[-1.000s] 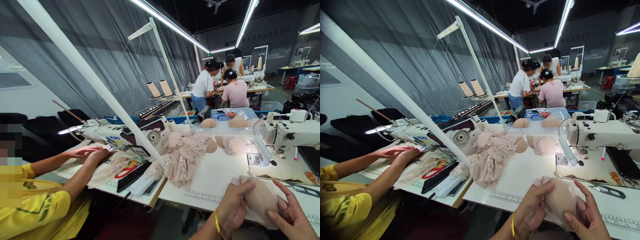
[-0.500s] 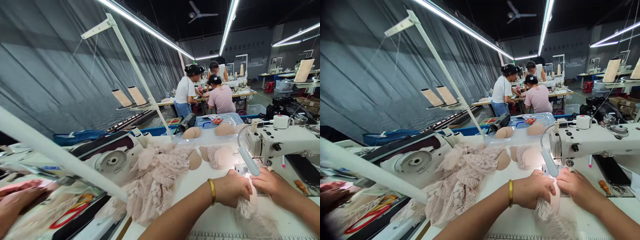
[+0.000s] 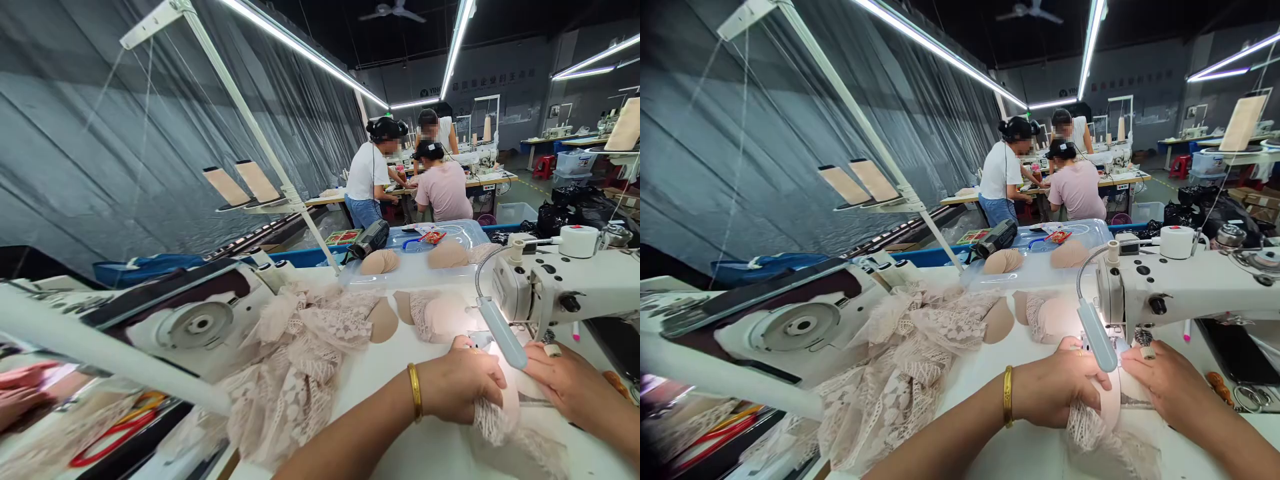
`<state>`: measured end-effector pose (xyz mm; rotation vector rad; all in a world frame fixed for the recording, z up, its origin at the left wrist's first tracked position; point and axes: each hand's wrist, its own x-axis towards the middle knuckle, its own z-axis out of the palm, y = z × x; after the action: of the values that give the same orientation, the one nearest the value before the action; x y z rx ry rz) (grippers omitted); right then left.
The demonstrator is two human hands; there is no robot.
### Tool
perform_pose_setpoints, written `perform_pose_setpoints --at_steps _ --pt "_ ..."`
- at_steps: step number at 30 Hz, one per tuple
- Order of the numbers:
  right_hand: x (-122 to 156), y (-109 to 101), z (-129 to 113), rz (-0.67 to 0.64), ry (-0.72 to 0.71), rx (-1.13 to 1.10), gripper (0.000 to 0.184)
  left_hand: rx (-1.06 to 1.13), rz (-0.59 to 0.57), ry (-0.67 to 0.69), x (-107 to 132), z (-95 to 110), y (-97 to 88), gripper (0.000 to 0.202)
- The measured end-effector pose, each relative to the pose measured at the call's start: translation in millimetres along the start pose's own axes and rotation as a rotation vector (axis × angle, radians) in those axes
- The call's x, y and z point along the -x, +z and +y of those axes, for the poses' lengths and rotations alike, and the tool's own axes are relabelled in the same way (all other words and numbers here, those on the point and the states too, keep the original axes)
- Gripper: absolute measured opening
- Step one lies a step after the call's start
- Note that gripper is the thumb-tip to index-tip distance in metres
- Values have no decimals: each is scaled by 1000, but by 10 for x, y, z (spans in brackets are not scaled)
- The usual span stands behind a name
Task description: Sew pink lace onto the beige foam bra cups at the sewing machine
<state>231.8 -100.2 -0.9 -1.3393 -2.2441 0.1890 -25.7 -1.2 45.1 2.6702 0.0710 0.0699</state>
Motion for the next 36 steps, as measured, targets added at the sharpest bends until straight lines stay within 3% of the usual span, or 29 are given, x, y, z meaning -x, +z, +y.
perform_pose_setpoints --at_steps 8,25,31,36 --pt "73 39 66 -44 43 13 29 16 19 36 4 -29 20 20" --pt "38 -82 -45 -98 25 57 37 -124 -29 -71 -18 -55 -85 19" --pt "93 -87 -43 -112 -28 91 34 -172 -4 -96 -40 -84 -120 19" --pt "82 -155 -146 -169 -189 33 29 -215 34 -89 -58 -79 -79 15"
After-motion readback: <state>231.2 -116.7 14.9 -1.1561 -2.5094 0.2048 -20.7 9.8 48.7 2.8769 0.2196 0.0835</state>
